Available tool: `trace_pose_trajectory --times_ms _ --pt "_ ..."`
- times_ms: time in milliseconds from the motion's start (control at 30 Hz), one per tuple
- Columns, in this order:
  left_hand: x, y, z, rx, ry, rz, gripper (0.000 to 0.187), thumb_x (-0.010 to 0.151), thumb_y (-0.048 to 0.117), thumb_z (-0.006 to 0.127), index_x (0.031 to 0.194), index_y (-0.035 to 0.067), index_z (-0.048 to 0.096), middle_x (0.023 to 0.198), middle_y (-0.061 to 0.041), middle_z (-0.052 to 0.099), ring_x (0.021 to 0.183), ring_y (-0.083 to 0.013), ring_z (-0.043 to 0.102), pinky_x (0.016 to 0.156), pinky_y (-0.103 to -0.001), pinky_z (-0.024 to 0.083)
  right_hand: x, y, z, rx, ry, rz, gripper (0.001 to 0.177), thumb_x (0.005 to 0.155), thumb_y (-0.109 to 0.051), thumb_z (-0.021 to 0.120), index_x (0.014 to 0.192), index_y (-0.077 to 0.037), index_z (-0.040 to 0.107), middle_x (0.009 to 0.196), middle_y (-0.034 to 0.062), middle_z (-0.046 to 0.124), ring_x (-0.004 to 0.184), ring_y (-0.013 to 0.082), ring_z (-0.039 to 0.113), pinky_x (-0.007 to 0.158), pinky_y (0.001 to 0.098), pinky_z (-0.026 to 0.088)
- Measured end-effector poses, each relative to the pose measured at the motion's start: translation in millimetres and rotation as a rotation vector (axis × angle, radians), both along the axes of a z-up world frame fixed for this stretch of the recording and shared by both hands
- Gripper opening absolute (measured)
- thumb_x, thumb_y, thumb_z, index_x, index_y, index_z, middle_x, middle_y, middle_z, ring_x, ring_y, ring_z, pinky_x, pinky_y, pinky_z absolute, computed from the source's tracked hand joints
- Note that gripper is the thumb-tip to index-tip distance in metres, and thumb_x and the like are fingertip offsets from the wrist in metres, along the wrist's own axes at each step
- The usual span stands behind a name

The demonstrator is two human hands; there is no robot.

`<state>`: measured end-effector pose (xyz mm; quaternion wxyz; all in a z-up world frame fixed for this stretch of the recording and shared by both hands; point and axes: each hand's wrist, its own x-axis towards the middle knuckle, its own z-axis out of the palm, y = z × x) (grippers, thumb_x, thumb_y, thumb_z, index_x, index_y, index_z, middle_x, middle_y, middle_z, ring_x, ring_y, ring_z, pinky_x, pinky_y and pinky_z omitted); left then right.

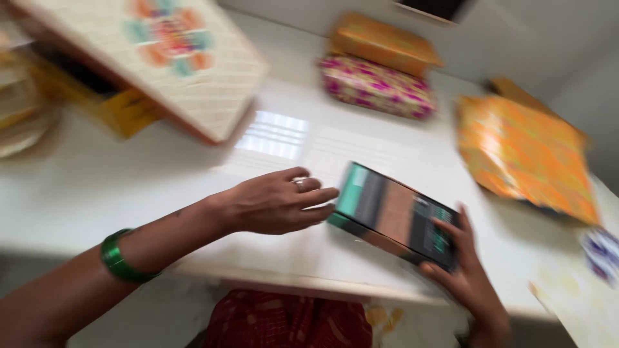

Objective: The person wraps two rectangular boxes with patterned wrapping paper on a white countertop. They fold the paper around each box, tuck the ends, and smooth the surface, leaving the wrapped items on the counter.

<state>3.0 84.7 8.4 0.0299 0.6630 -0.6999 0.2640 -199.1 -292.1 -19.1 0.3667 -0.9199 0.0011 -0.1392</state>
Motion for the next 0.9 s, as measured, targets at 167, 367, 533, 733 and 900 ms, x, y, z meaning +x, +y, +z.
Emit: trace_pose_trajectory --times_ms 167,367,533,733,900 --pt "-14 101 12 -0.466 0.007 0.34 0.015 0.102 0.021 0.071 0.111 0.009 0.069 0.125 -0.01 0.071 0.108 -0.0212 0.069 0.096 -0.039 0.055 17 -59 -58 -0.274 -0.214 0.021 0.094 0.057 -0.045 0.084 0.139 -0.012 0.054 0.165 0.0283 0.028 0.152 0.0398 0.034 0.121 0.0483 0.032" --pt "6 269 -2 -0.655 -0.048 0.978 0.026 0.102 0.017 0.073 0.126 0.009 0.064 0.13 -0.011 0.067 0.122 -0.0312 0.063 0.108 -0.047 0.048 93 -145 -108 -0.481 -0.342 -0.069 0.084 0.057 -0.041 0.084 0.132 -0.012 0.062 0.157 0.0284 0.04 0.145 0.0394 0.045 0.12 0.0469 0.039" --pt "55 344 -13 -0.497 -0.531 1.374 0.066 0.07 0.024 0.075 0.133 0.01 0.062 0.135 -0.01 0.066 0.134 -0.0285 0.057 0.118 -0.048 0.02 124 -160 -105 -0.527 -0.203 -0.136 0.074 0.061 -0.038 0.083 0.128 -0.011 0.067 0.151 0.0279 0.047 0.14 0.0394 0.051 0.118 0.0452 0.042" --pt "89 354 -22 -0.603 -0.248 1.377 0.021 0.087 0.014 0.077 0.103 0.01 0.064 0.105 -0.007 0.069 0.12 -0.0278 0.062 0.125 -0.054 0.029 107 -165 -104 -0.538 -0.099 -0.149 0.062 0.066 -0.034 0.082 0.122 -0.011 0.073 0.145 0.0273 0.055 0.134 0.0393 0.057 0.116 0.0431 0.046" --pt "51 336 16 -1.302 -0.041 0.991 0.022 0.094 0.003 0.07 0.113 0.002 0.059 0.105 -0.011 0.064 0.099 -0.0295 0.059 0.094 -0.044 0.045 82 -180 -112 -0.474 -0.094 -0.088 0.052 0.07 -0.031 0.081 0.118 -0.01 0.079 0.139 0.0267 0.061 0.129 0.0392 0.063 0.114 0.0414 0.05"
